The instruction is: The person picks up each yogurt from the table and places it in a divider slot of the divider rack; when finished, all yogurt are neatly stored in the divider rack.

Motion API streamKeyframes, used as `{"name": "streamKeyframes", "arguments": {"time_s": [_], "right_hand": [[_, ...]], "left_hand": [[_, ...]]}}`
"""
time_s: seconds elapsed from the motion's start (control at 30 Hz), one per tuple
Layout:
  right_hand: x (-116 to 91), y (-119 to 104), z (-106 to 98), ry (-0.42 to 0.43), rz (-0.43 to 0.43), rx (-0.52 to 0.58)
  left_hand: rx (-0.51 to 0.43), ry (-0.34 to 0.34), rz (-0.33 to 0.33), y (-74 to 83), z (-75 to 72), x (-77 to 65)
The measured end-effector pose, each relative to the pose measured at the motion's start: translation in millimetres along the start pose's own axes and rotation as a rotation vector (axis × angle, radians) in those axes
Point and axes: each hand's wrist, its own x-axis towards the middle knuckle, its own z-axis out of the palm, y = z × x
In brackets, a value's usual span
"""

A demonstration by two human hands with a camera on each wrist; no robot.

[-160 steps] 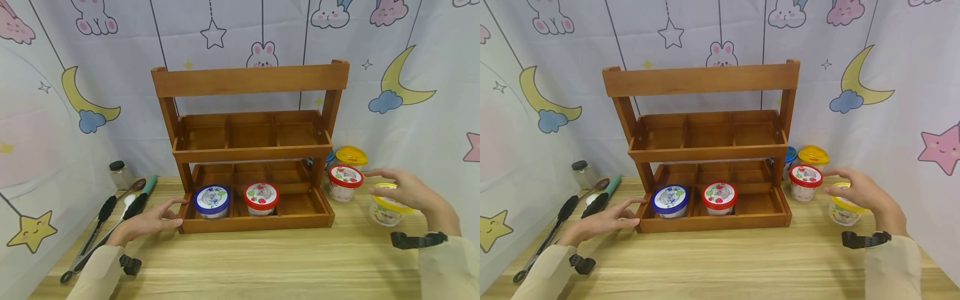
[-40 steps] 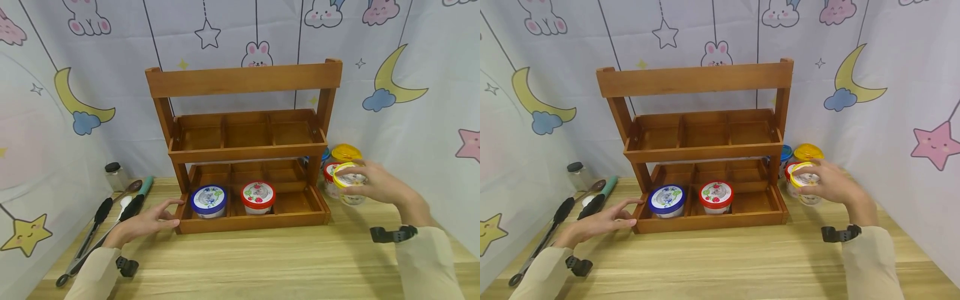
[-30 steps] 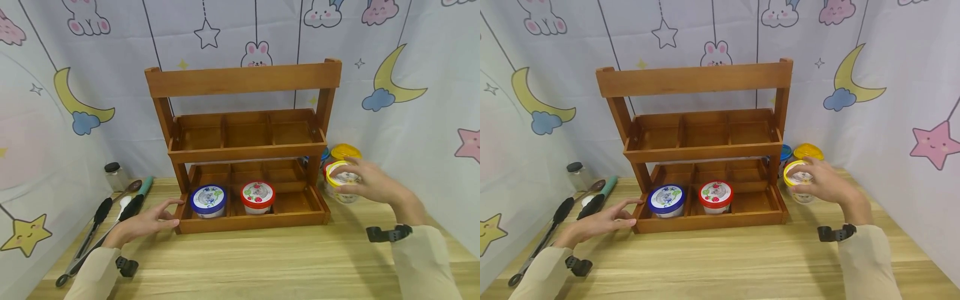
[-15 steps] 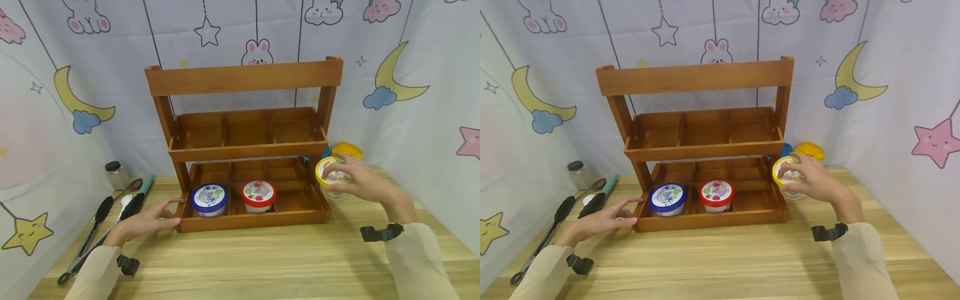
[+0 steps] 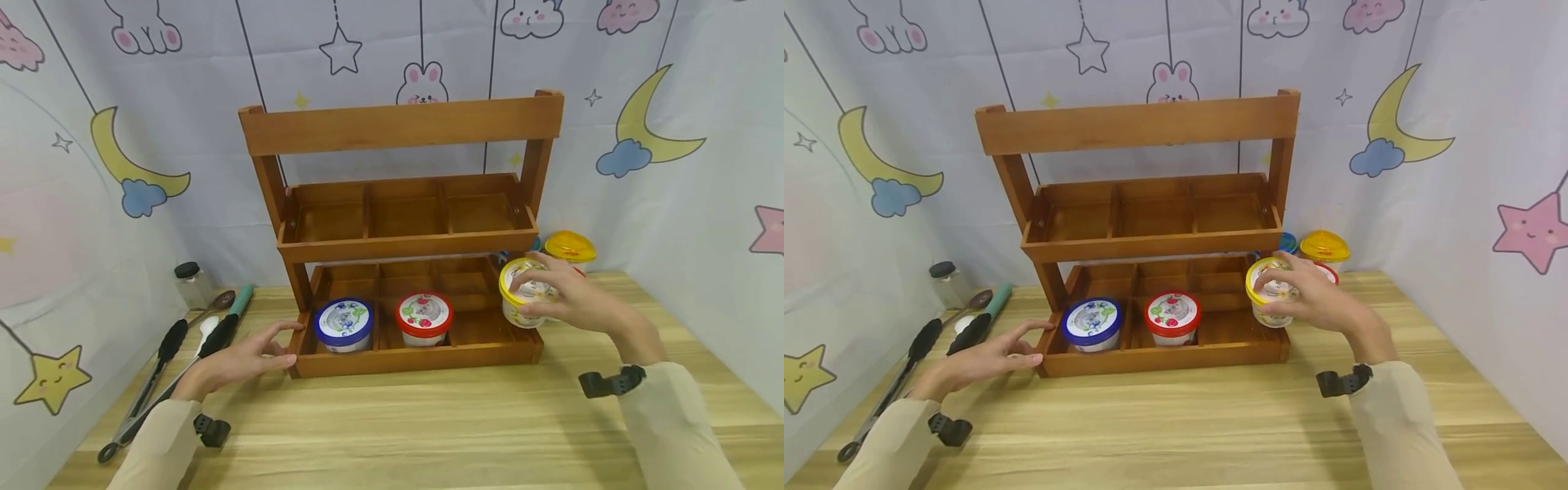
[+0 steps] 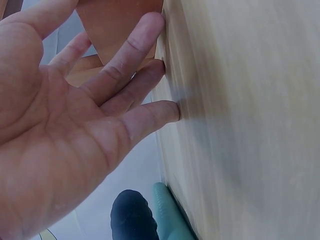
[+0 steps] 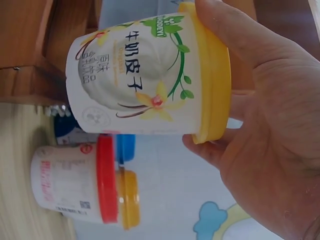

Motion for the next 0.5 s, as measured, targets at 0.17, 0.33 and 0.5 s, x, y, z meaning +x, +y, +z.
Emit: {"name": "streamKeyframes", "arguments": {"time_s": [0.17,0.33,0.5], "right_hand": [[3,1,8,-0.031,0.013,0.021],[5,0,13,-0.05,0.034,0.02],[8,-1,15,-0.038,0.013,0.009]], "left_hand": [[-0.004,-0.003,0.01,0.7,0.8,-0.8],[-0.003,-0.003,0.008,1.1,1.0,-0.6],[0.019,0.001,-0.002,2.4,0.5,-0.5]]}}
